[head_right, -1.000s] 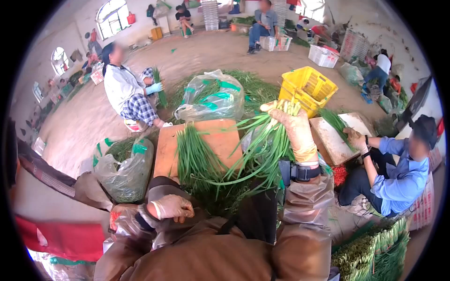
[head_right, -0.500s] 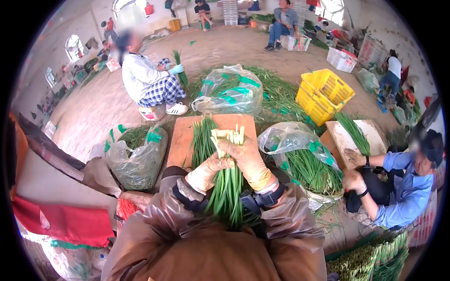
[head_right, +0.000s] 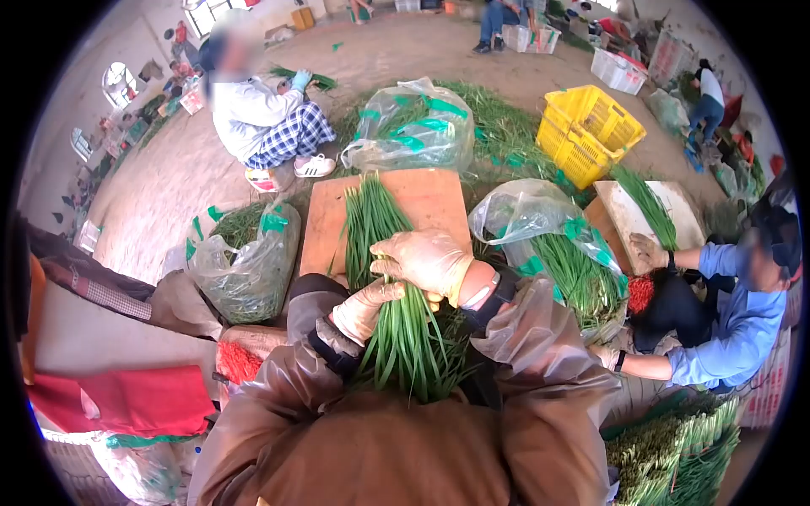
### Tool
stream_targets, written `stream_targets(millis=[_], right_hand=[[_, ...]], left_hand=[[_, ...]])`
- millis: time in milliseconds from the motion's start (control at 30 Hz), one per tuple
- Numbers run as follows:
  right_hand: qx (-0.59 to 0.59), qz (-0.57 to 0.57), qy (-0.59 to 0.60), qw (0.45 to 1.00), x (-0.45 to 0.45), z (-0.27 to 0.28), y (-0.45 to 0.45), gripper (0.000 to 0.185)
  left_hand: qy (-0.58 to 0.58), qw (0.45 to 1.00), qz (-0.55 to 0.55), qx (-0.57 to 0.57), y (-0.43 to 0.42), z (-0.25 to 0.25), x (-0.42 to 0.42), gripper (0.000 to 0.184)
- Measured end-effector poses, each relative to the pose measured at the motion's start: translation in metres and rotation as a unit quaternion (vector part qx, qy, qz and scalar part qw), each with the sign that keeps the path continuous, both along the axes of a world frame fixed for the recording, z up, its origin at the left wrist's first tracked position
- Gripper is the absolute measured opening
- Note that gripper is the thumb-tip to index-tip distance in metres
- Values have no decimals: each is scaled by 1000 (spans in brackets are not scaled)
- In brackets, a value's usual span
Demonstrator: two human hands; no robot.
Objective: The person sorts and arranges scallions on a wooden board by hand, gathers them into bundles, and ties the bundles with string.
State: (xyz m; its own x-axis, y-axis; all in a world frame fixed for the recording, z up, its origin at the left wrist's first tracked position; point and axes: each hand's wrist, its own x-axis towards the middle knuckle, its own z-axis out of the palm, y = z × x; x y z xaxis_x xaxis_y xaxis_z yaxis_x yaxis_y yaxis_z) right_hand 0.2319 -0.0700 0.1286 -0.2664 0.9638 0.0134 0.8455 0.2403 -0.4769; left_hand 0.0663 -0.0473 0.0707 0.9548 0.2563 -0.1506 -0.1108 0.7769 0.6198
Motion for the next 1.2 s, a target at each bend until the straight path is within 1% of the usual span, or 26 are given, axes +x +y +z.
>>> stream_targets(millis=[33,67,100,133,167,200,233,300,367,433,467,500,533,567,633,700,800,900,967,1000,1033,1067,1100,1133,1167,1200], right_hand=[[21,-7,-19,1000,-1,-5,1,41],[57,-23,1,998,-1,-7,2,35],[47,-53,155,985,1,-13,4,31],[243,-21,58,968,14,-17,14,29],[428,9,-41,903,30,-19,20,29],[316,-84,227,917,33,3,3,29],[173,-168,473,848,37,25,-15,29],[193,-222,421,858,71,15,-35,29],[240,-231,279,901,98,-19,-54,29],[117,-341,413,836,102,-46,-73,31],[122,-342,415,834,102,-58,-81,31],[101,-352,446,817,100,-71,-90,31],[75,-362,476,798,100,-81,-94,32],[68,-364,477,797,99,-89,-97,32],[60,-376,519,766,96,-104,-104,35],[78,-351,511,780,92,-101,-105,38],[92,-333,507,789,81,-82,-102,35],[105,-322,487,805,73,-68,-95,31],[81,-315,497,804,69,-72,-92,29],[64,-307,499,808,69,-81,-89,28],[46,-307,493,813,69,-88,-87,29],[27,-307,493,814,69,-99,-85,30],[8,-305,491,816,71,-110,-82,31],[-2,-301,480,824,72,-120,-80,32],[-9,-316,466,826,74,-131,-77,32],[-19,-325,460,826,76,-140,-75,31]], left_hand=[[19,999,-1,-38,-2,1,-2,44],[53,998,3,-30,3,-5,-2,40],[40,999,8,27,8,0,0,39],[30,989,60,133,13,9,-2,37],[21,965,110,238,20,22,-6,36],[3,925,182,333,35,34,-13,32],[-15,871,253,422,54,43,-25,28],[-70,908,340,233,94,44,-57,19],[-185,865,442,147,134,39,-86,14],[-232,828,494,127,158,30,-112,12],[-257,818,494,145,168,23,-122,13],[-303,812,474,156,169,21,-128,11],[-295,798,512,118,170,19,-132,10],[-282,782,551,77,167,15,-138,10],[-310,781,526,129,170,11,-145,12],[-306,780,533,115,172,9,-152,15],[-290,773,557,92,162,17,-151,17],[-312,772,543,109,143,40,-145,11],[-355,785,463,207,108,71,-126,9],[-303,770,475,299,92,82,-115,14],[-256,736,438,449,75,88,-104,13],[-191,740,381,520,51,96,-92,11],[-105,687,348,628,38,81,-83,11],[-87,539,254,799,34,81,-69,15],[-103,514,123,843,24,96,-46,23],[-33,431,106,895,6,72,-29,24]])
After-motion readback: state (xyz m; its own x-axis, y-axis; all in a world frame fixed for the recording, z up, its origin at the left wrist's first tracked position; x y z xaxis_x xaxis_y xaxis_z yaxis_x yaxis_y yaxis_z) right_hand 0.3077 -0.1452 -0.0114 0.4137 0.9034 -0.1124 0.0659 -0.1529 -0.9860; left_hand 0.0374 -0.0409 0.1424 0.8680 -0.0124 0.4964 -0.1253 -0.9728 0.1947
